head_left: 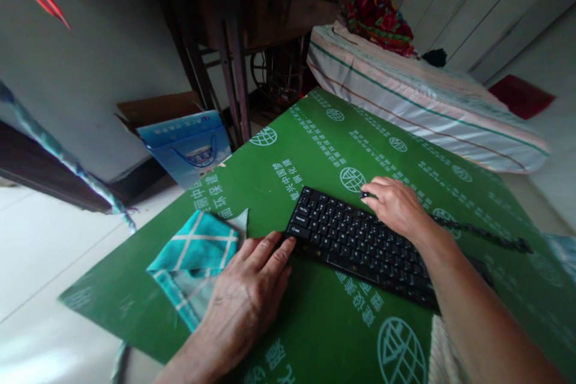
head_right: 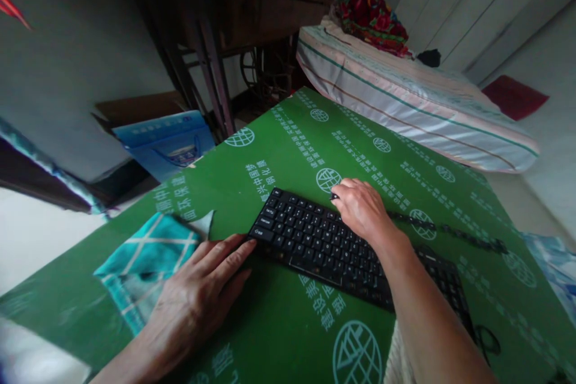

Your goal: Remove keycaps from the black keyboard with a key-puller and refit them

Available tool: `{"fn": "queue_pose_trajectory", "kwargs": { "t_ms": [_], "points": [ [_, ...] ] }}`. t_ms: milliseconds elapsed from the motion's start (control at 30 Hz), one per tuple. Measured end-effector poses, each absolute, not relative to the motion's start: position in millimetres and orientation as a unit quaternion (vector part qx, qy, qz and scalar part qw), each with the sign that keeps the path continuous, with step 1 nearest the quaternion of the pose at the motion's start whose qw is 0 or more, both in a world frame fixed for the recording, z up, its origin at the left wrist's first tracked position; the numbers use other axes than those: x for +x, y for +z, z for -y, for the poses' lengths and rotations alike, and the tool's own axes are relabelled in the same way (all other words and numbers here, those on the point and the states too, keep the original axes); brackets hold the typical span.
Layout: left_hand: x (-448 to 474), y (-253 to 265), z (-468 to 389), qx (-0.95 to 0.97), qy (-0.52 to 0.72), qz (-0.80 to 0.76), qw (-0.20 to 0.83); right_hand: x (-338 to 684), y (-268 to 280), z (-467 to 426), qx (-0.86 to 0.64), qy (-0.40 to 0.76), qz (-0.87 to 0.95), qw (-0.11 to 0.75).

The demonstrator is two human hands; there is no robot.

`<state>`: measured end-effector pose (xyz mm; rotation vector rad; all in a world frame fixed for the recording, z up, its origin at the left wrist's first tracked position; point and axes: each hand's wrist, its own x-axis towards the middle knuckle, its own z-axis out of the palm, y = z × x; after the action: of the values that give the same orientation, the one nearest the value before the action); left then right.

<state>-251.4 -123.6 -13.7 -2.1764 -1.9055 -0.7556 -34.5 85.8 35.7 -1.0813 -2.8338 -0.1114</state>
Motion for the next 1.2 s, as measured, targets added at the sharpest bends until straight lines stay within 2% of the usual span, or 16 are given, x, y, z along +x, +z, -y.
{"fn": "queue_pose_trajectory", "kwargs": {
  "t_ms": [133,400,900,1200],
  "points": [
    [-249,-10,125,-0.707,-0.306,0.635,0.059,-43,46,-44,-0.306,-0.011,0.944,0.125],
    [-248,-6,130,-0.687,-0.369,0.625,0.028,-71,33,26,-0.267,0.047,0.95,0.154],
    [-243,-7,134,-0.688,-0.358,0.632,0.0,-90,20,40,-0.279,0.029,0.946,0.16],
    [-243,-7,132,-0.696,-0.359,0.622,0.018,-89,17,33,-0.288,0.087,0.935,0.187]
  ]
}}
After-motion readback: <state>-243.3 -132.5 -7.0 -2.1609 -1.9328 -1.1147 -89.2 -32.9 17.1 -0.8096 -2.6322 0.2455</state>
